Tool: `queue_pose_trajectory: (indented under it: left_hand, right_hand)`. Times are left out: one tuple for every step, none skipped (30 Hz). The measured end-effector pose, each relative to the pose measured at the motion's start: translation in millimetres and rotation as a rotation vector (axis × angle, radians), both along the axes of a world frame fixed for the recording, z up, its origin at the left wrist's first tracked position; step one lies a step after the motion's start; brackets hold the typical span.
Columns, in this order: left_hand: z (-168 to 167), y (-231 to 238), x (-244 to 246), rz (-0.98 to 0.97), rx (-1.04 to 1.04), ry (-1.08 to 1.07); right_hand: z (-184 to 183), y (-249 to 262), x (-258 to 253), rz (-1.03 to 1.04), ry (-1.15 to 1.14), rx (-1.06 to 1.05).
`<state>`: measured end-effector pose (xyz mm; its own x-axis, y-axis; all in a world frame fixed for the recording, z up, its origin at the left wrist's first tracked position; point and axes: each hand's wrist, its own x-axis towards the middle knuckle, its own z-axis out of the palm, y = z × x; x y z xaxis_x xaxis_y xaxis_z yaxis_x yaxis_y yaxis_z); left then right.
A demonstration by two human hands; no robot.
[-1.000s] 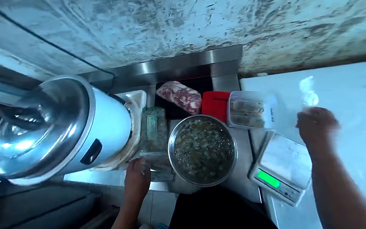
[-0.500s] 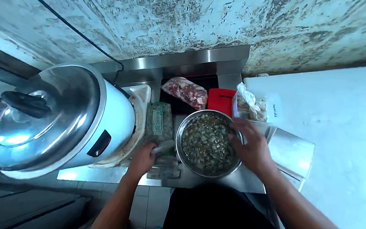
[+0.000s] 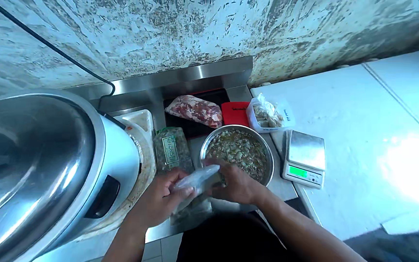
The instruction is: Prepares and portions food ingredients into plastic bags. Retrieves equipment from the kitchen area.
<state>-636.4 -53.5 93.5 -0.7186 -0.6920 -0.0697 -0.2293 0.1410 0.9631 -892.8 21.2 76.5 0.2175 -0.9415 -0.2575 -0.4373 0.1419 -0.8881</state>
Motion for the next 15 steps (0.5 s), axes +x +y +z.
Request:
queue_pose_trajectory:
  left_hand:
    - [0.7, -0.5, 1.7, 0.016, 0.052, 0.103]
    - [-2.8, -1.0, 4.2, 0.056, 0.129, 0.227]
    - [-9.3, -1.0, 7.1, 0.105, 0.254, 0.373]
    - [-16.8, 0.3, 9.7, 0.132, 0.384, 0.5]
    - [-25.3, 2.7, 12.7, 0.103, 0.477, 0.57]
    - [-32.9, 8.5, 13.6, 0.079, 0.53, 0.587]
    - [-37.0, 17.0, 12.5, 0.064, 0.58, 0.569]
    - [-37.3, 25.2, 9.5, 0.082, 0.625, 0.52]
    - [-34.9, 31.5, 5.8, 0.129, 0.648, 0.444]
    - [-31.5, 35.0, 1.7, 0.201, 0.644, 0.36]
    - [-28.4, 36.2, -1.5, 0.281, 0.63, 0.287]
    - [-26.0, 36.1, -3.1, 0.347, 0.617, 0.236]
    - [-24.6, 35.4, -3.8, 0.388, 0.603, 0.203]
    - [-23.1, 35.4, -3.8, 0.395, 0.6, 0.187]
    - [-22.8, 36.5, -3.7, 0.378, 0.576, 0.199]
  right_hand:
    - [2.5, 1.1, 1.3, 0.007, -0.083, 0.03]
    - [4.3, 3.4, 1.8, 0.015, -0.197, 0.054]
    - [5.7, 6.6, 2.5, -0.001, -0.312, 0.071]
    - [7.5, 10.6, 4.3, -0.049, -0.412, 0.09]
    - [10.2, 14.2, 7.0, -0.12, -0.51, 0.129]
    - [13.3, 17.0, 10.3, -0.205, -0.603, 0.194]
    - [15.7, 19.3, 13.4, -0.29, -0.688, 0.268]
    - [17.4, 21.3, 15.4, -0.352, -0.741, 0.334]
    - [17.3, 24.0, 15.4, -0.373, -0.772, 0.376]
    - [15.9, 27.6, 13.7, -0.352, -0.786, 0.378]
    - [13.9, 31.5, 11.0, -0.303, -0.775, 0.34]
    - [11.6, 34.6, 8.3, -0.255, -0.741, 0.278]
    - [9.1, 37.1, 5.2, -0.22, -0.714, 0.218]
    - [6.7, 40.0, 4.6, -0.23, -0.702, 0.172]
    - [5.6, 42.4, 4.8, -0.264, -0.703, 0.157]
